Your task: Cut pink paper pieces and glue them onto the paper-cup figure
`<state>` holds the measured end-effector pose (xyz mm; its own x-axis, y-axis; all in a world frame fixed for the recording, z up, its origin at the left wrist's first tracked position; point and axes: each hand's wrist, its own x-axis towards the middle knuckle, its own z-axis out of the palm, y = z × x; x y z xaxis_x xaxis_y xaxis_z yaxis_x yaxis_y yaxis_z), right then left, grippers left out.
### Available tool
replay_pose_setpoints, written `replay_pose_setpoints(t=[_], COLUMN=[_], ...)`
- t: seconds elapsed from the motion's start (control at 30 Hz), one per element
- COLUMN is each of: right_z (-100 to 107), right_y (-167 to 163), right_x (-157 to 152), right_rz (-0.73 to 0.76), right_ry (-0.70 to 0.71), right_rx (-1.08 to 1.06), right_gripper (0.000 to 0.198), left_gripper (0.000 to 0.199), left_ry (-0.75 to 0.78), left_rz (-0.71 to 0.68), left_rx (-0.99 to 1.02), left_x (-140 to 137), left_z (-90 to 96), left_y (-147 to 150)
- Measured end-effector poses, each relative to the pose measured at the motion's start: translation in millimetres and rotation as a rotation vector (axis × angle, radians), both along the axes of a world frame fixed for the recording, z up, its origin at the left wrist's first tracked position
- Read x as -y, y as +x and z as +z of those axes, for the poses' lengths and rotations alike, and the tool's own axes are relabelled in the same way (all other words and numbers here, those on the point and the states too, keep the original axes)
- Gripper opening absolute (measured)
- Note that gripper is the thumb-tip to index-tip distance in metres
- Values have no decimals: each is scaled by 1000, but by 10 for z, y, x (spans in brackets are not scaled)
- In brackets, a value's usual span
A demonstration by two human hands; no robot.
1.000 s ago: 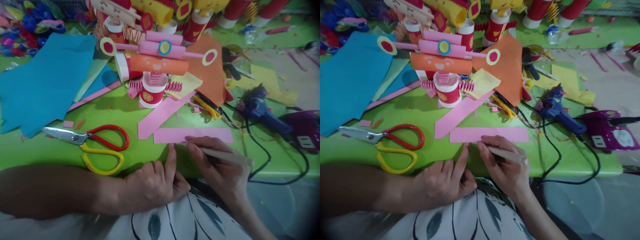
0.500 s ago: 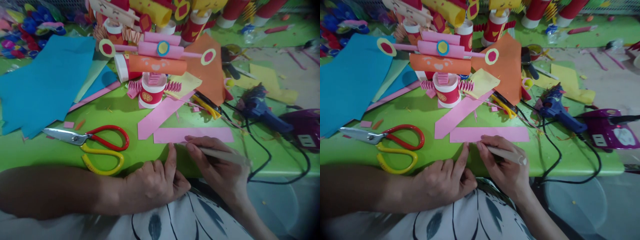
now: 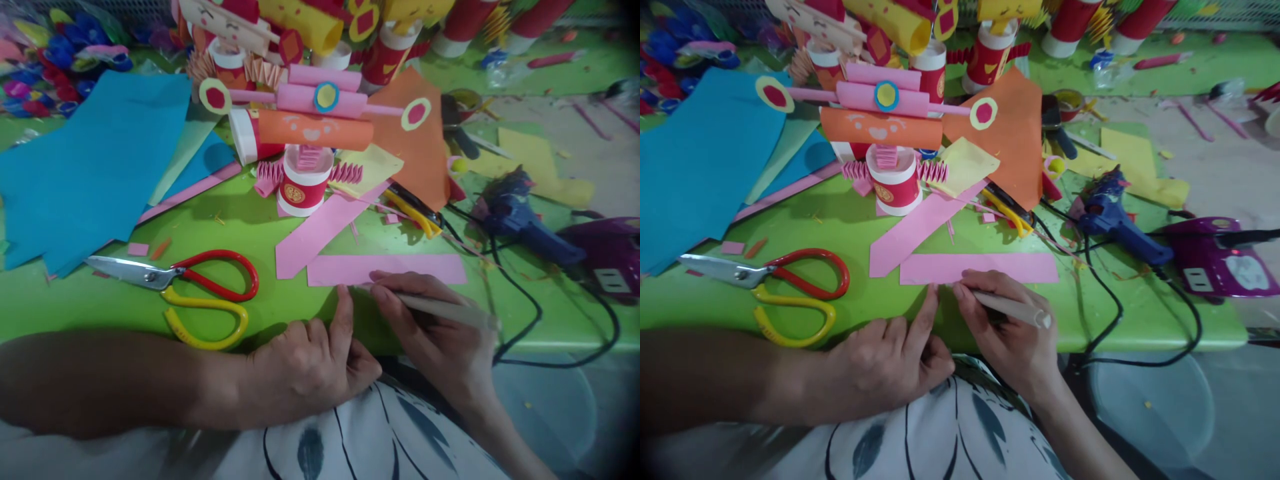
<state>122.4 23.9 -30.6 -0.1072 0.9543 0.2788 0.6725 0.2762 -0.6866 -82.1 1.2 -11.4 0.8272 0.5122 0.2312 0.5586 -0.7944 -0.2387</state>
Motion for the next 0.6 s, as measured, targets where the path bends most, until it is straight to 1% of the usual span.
replay_pose_setpoints(t=[0.37, 0.6], right_z=[-16, -2], right_y=[10, 4], right_x=[-9, -5], right_rz=[28, 21], right_ry=[31, 20], right_rx=[11, 13], right_gripper=[6, 4], left_gripper=[11, 12], left_ry=[-14, -12], left_rz=[-3, 0], left_rx=[7, 20], left_x=[-11, -6], left_z=[4, 3], left_y=[3, 0])
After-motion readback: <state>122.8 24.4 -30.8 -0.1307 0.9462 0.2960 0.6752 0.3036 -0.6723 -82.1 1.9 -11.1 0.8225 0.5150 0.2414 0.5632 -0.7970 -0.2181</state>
